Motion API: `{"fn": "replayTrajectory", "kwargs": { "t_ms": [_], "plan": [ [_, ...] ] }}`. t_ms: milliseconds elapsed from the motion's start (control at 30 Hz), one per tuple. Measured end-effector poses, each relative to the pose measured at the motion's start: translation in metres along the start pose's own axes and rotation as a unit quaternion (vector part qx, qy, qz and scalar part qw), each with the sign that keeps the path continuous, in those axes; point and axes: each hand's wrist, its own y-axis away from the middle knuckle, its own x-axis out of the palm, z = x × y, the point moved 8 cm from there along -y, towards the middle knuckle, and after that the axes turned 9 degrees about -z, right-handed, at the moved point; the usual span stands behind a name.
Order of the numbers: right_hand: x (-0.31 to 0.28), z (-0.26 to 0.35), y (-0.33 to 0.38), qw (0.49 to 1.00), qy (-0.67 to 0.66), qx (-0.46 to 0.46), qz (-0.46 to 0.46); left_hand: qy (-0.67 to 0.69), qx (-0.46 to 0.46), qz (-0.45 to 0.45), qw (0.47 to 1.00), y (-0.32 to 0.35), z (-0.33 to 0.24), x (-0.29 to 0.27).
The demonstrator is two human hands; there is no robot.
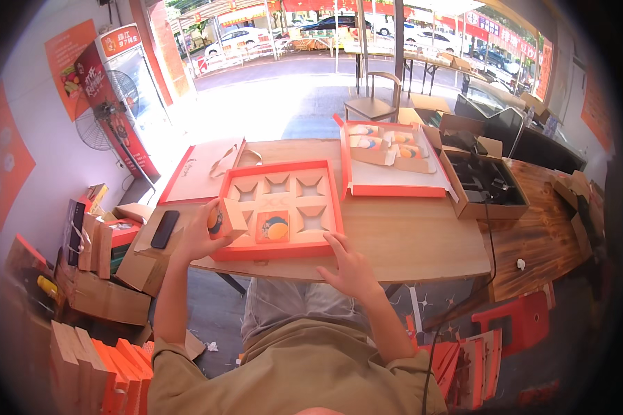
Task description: The person assembles a red cardboard box by folding and taping its sides. They then place a white foam insert with six compartments into the box and put small individually wrapped items into the compartments.
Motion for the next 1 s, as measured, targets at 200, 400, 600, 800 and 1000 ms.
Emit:
{"fn": "replayTrajectory", "kwargs": {
  "t_ms": [200,400,600,800,1000],
  "plan": [
    [-0.003,-0.009,0.002,0.998,0.033,-0.030,-0.040,-0.026,0.014,0.082,0.996,-0.020,-0.003,0.010],
    [-0.023,-0.022,0.013,0.991,0.050,-0.061,-0.109,-0.021,0.054,0.154,0.986,-0.023,-0.004,0.042],
    [-0.034,-0.022,0.022,0.990,0.038,-0.051,-0.122,-0.071,0.103,0.195,0.973,-0.018,-0.016,0.052],
    [-0.034,-0.019,0.028,0.979,0.050,-0.077,-0.179,-0.083,0.142,0.205,0.965,-0.016,-0.017,0.055],
    [-0.029,-0.023,0.031,0.981,0.041,-0.052,-0.181,-0.087,0.161,0.194,0.964,-0.014,-0.013,0.060]
  ]
}}
